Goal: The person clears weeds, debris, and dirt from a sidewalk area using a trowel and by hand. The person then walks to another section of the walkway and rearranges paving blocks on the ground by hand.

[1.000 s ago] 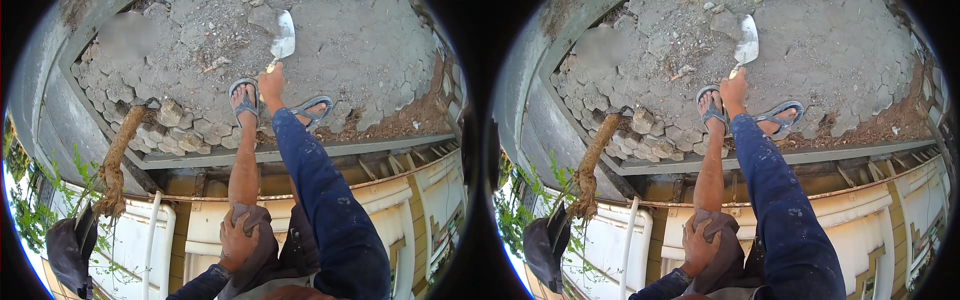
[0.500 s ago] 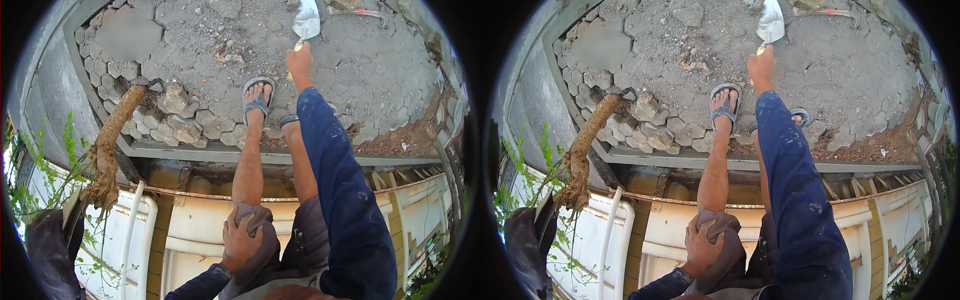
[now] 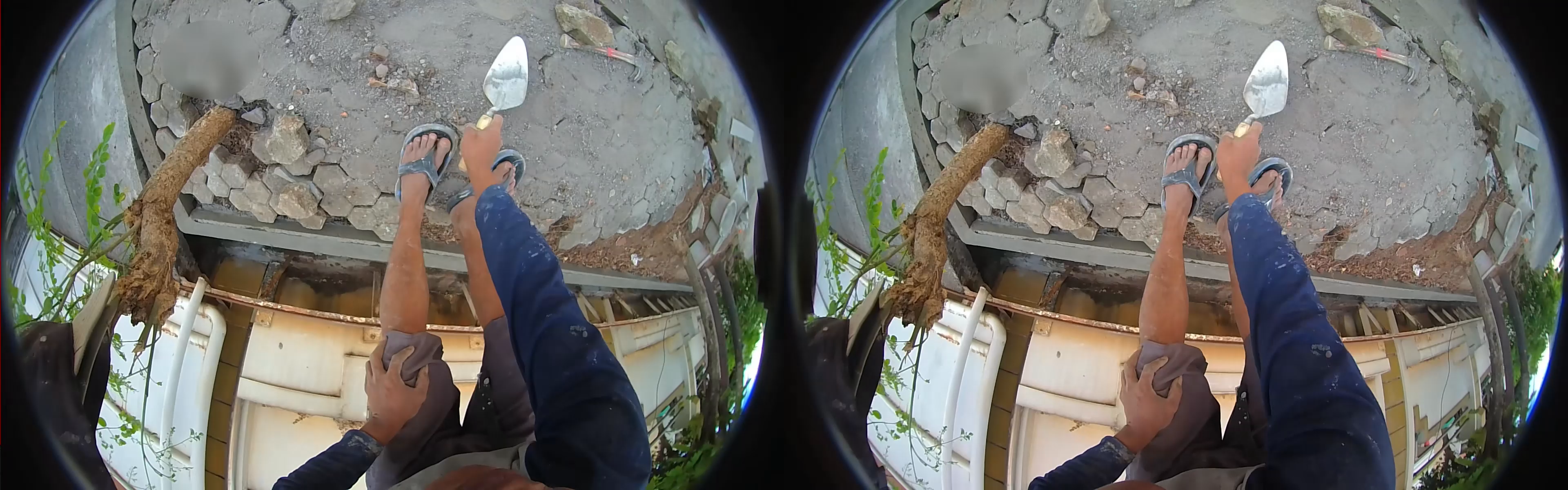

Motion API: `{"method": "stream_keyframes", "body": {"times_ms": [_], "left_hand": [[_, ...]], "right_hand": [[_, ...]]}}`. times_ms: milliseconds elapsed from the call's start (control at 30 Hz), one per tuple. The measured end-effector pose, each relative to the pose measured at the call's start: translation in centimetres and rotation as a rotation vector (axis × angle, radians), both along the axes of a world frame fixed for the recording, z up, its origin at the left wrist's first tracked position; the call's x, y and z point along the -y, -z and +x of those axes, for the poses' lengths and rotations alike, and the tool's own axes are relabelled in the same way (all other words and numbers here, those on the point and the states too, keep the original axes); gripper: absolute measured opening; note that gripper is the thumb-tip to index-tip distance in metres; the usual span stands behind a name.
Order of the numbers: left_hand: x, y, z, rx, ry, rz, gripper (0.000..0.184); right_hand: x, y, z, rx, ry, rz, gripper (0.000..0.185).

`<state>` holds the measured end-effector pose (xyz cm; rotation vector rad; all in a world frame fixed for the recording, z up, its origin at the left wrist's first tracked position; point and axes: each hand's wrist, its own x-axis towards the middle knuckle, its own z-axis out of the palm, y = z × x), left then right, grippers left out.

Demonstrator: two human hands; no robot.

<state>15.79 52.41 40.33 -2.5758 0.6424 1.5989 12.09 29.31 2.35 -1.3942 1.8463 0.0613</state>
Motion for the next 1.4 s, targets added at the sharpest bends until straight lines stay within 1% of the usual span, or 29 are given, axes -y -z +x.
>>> {"method": "stream_keyframes", "body": {"times_ms": [67, 100, 167, 200, 267, 300, 367, 433, 500, 533, 600, 633, 700, 733, 800, 833, 900, 933, 1000, 1067, 1133, 1200, 1233, 1300, 1333, 1400], "left_hand": [[-0.3, 0.1, -0.9, -0.006, -0.041, -0.002, 0.043], [-0.5, 0.1, -1.0, -0.002, -0.055, 0.004, 0.043], [-0.6, 0.0, -1.3, 0.022, -0.115, 0.028, 0.043], [-1.0, -0.1, -1.6, 0.027, -0.126, 0.032, 0.043], [-2.4, 0.3, -1.3, 0.056, -0.202, 0.111, 0.043], [-2.9, 0.4, -1.2, 0.064, -0.203, 0.109, 0.043], [-3.8, 0.6, -0.7, 0.067, -0.242, 0.133, 0.043], [-2.8, 0.6, -0.3, 0.072, -0.216, 0.151, 0.042], [-2.2, 1.0, 0.5, 0.081, -0.167, 0.156, 0.041], [-2.3, 1.1, 0.9, 0.075, -0.154, 0.148, 0.041], [-2.6, 1.1, 1.3, 0.073, -0.138, 0.162, 0.041], [-2.6, 1.1, 1.5, 0.06, -0.141, 0.153, 0.041], [-2.8, 1.3, 1.9, 0.048, -0.13, 0.146, 0.041], [-3.1, 1.3, 2.1, 0.04, -0.112, 0.143, 0.042], [-3.2, 1.2, 2.2, 0.029, -0.095, 0.135, 0.042], [-3.2, 1.3, 2.4, 0.03, -0.082, 0.134, 0.042], [-3.1, 1.5, 2.8, 0.034, -0.07, 0.135, 0.042], [-2.9, 1.6, 3.0, 0.028, -0.093, 0.135, 0.042], [-2.6, 1.6, 3.0, 0.015, -0.115, 0.132, 0.042], [-2.6, 1.5, 3.2, 0.002, -0.112, 0.16, 0.042], [-3.2, 1.4, 3.3, 0.01, -0.098, 0.168, 0.042], [-3.2, 1.6, 3.1, 0.005, -0.096, 0.16, 0.042], [-3.2, 1.6, 3.2, 0.001, -0.098, 0.166, 0.042], [-3.3, 1.3, 3.2, -0.005, -0.098, 0.173, 0.042], [-3.3, 1.3, 3.3, -0.012, -0.104, 0.172, 0.043], [-3.4, 1.4, 3.5, -0.012, -0.111, 0.166, 0.043]], "right_hand": [[-1.7, 1.1, -0.4, 0.053, 0.233, 0.021, 0.044], [-2.7, 1.5, 0.6, 0.056, 0.22, 0.028, 0.044], [-5.1, 2.1, 3.7, 0.045, 0.114, -0.094, 0.047], [-5.5, 2.2, 4.7, -0.002, 0.135, -0.076, 0.049], [-5.0, 1.3, 4.0, 0.0, 0.086, -0.042, 0.05], [-4.7, 1.1, 3.2, -0.001, 0.034, -0.009, 0.051], [-4.2, 0.1, 0.6, 0.002, 0.022, 0.038, 0.051], [-5.5, 0.5, -0.6, -0.004, 0.005, 0.089, 0.051], [-8.2, 2.3, 0.1, 0.077, 0.09, -0.037, 0.047], [-9.2, 2.5, 2.2, 0.083, 0.106, -0.03, 0.047], [-11.5, 3.2, 6.5, 0.062, 0.224, -0.188, 0.046], [-12.1, 3.8, 7.4, 0.059, 0.233, -0.172, 0.046], [-12.4, 4.7, 8.8, 0.099, 0.407, -0.063, 0.049], [-12.3, 4.4, 8.3, 0.094, 0.416, -0.061, 0.049], [-11.6, 2.9, 6.2, 0.026, 0.176, -0.118, 0.054], [-11.1, 2.3, 5.6, 0.026, 0.18, -0.124, 0.054], [-10.8, 1.6, 4.9, 0.114, 0.289, -0.006, 0.045], [-11.3, 2.1, 5.5, 0.111, 0.288, -0.002, 0.045], [-12.1, 3.6, 7.6, 0.134, 0.385, 0.007, 0.044], [-12.2, 4.4, 9.1, 0.11, 0.404, -0.024, 0.045], [-12.7, 3.5, 10.6, 0.104, 0.423, -0.038, 0.047], [-12.5, 1.9, 10.1, 0.074, 0.382, -0.054, 0.048], [-13.0, 2.2, 9.2, 0.073, 0.381, -0.057, 0.048], [-13.7, 2.4, 6.8, 0.082, 0.233, -0.048, 0.048], [-13.4, 1.9, 5.5, 0.084, 0.233, -0.05, 0.048], [-12.3, 0.7, 3.8, 0.172, 0.055, -0.04, 0.046]]}}
